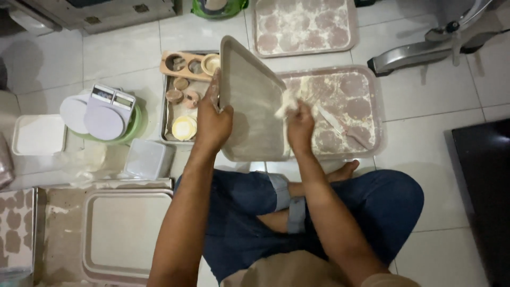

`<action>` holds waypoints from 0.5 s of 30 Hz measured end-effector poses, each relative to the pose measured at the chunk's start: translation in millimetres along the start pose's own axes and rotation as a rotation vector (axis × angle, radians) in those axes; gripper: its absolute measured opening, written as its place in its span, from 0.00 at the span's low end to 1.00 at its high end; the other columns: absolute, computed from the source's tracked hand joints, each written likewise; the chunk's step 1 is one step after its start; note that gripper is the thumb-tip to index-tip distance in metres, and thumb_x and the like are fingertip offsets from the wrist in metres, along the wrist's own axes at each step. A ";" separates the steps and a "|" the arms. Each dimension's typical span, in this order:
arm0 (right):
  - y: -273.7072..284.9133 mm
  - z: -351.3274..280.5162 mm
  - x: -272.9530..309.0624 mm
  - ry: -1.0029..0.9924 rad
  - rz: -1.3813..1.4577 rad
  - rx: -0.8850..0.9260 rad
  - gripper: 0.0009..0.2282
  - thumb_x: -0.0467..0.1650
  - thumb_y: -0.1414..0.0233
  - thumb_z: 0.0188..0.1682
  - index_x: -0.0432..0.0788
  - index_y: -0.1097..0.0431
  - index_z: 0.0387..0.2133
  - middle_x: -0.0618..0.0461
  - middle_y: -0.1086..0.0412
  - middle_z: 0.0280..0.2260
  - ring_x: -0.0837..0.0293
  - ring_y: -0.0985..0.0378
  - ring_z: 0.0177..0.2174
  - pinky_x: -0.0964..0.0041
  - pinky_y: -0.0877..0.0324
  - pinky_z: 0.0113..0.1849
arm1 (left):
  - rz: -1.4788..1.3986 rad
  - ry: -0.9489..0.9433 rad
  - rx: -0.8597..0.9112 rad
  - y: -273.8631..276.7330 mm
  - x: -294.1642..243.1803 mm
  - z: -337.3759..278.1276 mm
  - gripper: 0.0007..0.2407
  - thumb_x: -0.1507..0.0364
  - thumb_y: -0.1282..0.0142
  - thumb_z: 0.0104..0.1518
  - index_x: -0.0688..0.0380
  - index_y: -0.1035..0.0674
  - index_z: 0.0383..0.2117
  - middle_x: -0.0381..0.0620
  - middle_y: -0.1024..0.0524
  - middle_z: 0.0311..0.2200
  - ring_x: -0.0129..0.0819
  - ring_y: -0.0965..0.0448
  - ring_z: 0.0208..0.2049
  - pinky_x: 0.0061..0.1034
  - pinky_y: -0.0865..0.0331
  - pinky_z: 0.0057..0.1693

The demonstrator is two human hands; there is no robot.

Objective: Cleaning a laptop, a plastic box, and baking trays by wiping them with a cloth to remove flour.

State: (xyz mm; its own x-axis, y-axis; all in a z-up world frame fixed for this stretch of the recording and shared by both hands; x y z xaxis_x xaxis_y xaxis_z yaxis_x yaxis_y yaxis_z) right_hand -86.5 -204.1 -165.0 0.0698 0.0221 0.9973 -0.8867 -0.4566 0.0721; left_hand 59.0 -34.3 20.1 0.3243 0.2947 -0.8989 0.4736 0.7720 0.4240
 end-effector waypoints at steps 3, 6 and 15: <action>27.4 4.0 23.7 0.049 0.238 -0.245 0.12 0.23 0.50 0.53 0.37 0.30 0.50 0.46 0.28 0.41 0.61 0.26 0.35 0.67 0.29 0.36 | -0.014 0.002 0.011 -1.2 -12.8 -1.0 0.33 0.88 0.55 0.49 0.63 0.39 0.69 0.70 0.41 0.67 0.59 0.47 0.70 0.45 0.53 0.73; -47.3 -21.8 -22.6 0.089 0.013 0.433 0.16 0.22 0.53 0.53 0.44 0.25 0.51 0.45 0.24 0.49 0.48 0.25 0.54 0.54 0.34 0.56 | 0.027 -0.026 0.025 -8.5 -15.5 -0.1 0.33 0.88 0.54 0.49 0.62 0.39 0.69 0.70 0.41 0.66 0.59 0.46 0.69 0.45 0.53 0.73; -17.6 -13.3 -16.7 -0.086 0.003 0.124 0.13 0.26 0.53 0.55 0.36 0.30 0.52 0.32 0.29 0.49 0.40 0.24 0.48 0.47 0.31 0.50 | 0.038 -0.043 0.026 -12.7 -19.2 2.7 0.33 0.88 0.53 0.49 0.62 0.39 0.69 0.71 0.40 0.66 0.61 0.45 0.69 0.44 0.52 0.73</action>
State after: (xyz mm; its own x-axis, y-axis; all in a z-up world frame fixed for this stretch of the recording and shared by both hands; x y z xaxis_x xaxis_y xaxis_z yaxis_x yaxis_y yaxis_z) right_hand -78.1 -184.6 -182.8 0.1104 -0.0531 0.9925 -0.8242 -0.5629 0.0616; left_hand 48.9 -51.3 32.3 0.3767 0.2984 -0.8769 0.4811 0.7459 0.4605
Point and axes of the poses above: each hand's wrist, its own z-axis towards the middle knuckle, its own y-axis out of the back of the hand, x = y × z, the point moved 8 cm from there along z, towards the middle knuckle
